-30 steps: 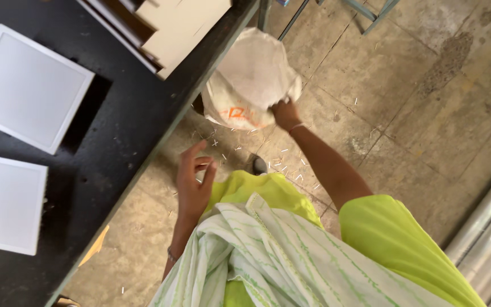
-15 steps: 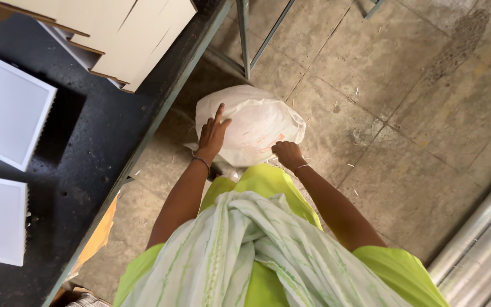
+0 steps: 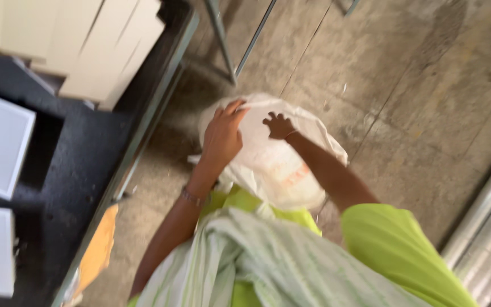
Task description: The person folds flat cardboard blanks into open boxes on a workbench, pressing the sides and tucking the flaps to shape each box, and sets finished boxes aside. They then take white square panel fixtures and wrap each one in clear plastic sheeting.
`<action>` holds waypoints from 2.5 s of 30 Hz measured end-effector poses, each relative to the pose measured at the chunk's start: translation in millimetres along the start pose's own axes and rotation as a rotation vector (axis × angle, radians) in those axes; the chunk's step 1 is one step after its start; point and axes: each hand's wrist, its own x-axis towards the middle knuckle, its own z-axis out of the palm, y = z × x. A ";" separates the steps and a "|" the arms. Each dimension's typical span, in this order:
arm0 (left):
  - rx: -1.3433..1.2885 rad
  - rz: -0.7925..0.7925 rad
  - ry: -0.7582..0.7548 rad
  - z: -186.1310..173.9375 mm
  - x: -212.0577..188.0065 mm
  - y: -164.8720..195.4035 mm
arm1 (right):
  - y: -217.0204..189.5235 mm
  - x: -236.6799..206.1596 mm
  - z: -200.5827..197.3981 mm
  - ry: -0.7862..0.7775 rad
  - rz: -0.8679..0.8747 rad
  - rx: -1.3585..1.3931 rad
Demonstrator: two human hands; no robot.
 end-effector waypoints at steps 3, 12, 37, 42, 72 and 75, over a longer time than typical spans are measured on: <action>-0.054 0.040 0.012 -33.7 -4.8 28.1 | -0.9 5.3 -3.7 0.065 0.106 -0.066; -0.125 -0.148 0.003 -127.4 -43.9 102.9 | -1.2 6.5 -25.4 0.034 0.239 0.135; 0.220 -0.316 0.086 -68.7 -52.6 -67.6 | -105.2 26.0 -50.0 0.300 0.128 0.282; 0.063 -0.401 0.110 -45.3 -103.1 -90.4 | -91.1 36.7 -35.1 0.310 0.091 0.300; -0.163 -0.395 0.513 -18.6 -30.1 -88.3 | -63.6 21.7 -24.9 0.603 -0.107 0.436; -0.110 -0.321 0.760 -29.0 -66.8 -76.2 | -55.7 27.2 -26.2 0.533 0.014 0.456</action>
